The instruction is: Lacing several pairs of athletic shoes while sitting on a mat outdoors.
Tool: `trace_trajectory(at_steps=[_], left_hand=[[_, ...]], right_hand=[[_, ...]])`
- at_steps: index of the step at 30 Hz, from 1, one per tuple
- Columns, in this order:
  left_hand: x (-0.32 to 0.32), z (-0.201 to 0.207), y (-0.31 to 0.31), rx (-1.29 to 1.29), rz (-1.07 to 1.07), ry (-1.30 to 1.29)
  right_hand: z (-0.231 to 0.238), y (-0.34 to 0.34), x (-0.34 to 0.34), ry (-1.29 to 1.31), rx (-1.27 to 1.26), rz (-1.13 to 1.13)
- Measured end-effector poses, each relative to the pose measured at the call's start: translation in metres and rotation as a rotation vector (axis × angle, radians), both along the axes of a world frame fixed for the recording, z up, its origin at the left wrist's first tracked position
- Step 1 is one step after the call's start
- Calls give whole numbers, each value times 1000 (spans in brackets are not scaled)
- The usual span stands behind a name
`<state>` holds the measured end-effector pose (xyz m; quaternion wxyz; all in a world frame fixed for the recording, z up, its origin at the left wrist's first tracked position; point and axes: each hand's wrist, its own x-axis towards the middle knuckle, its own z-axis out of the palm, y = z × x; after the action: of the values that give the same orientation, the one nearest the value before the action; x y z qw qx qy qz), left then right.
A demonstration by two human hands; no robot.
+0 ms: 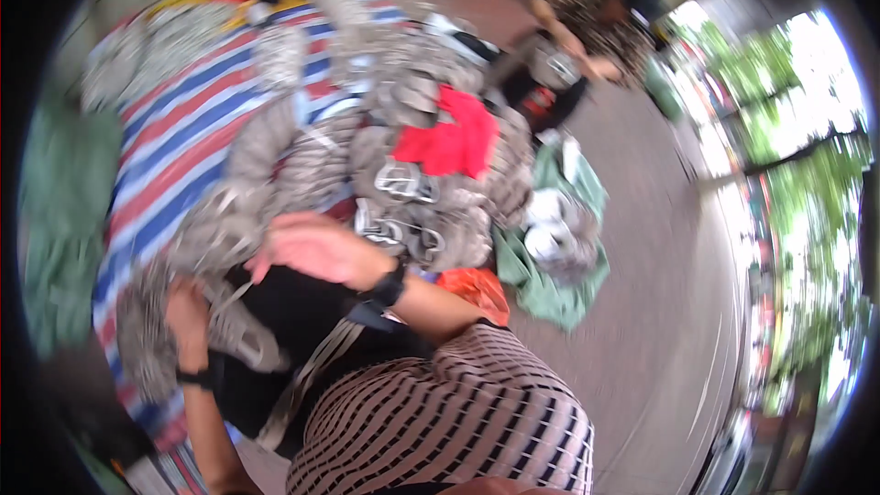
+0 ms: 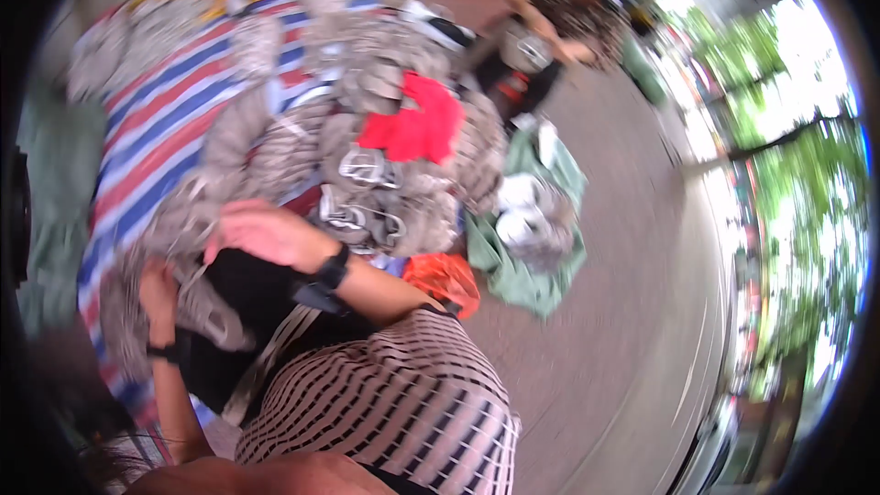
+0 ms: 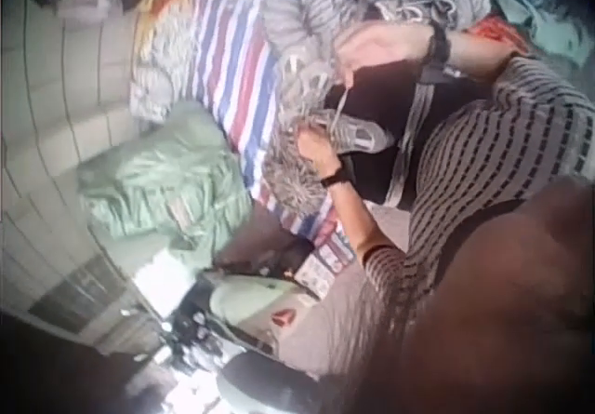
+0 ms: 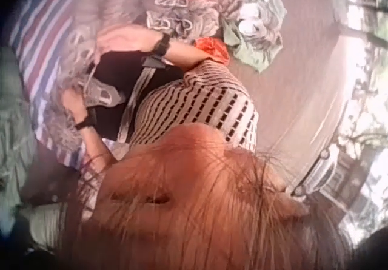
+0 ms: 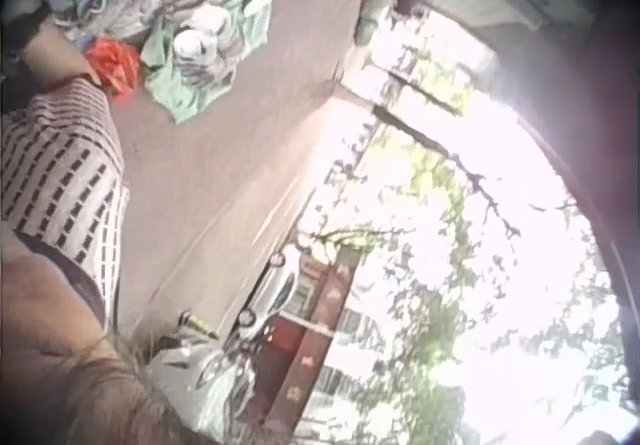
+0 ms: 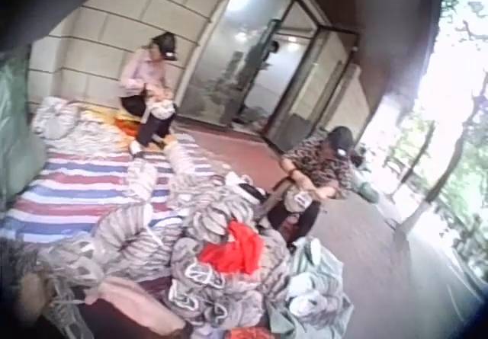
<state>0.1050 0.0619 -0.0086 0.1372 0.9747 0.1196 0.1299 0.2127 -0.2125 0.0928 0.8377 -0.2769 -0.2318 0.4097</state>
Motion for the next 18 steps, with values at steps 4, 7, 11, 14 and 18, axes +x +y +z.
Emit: trace_trajectory(at_steps=[4,7,11,14,18], left_hand=[[3,-34,35,-212,-78,31],[-9,-13,41,-1128,119,-165],[-107,15,110,-1650,257,-583],[-173,19,96,-1807,260,-678],[-211,-19,75,-1943,427,-630]], right_hand=[[-7,4,0,175,70,-22],[-15,2,8,311,28,-69],[-53,25,19,482,20,-68],[-83,13,32,590,29,-156],[-87,20,49,396,-172,-213]])
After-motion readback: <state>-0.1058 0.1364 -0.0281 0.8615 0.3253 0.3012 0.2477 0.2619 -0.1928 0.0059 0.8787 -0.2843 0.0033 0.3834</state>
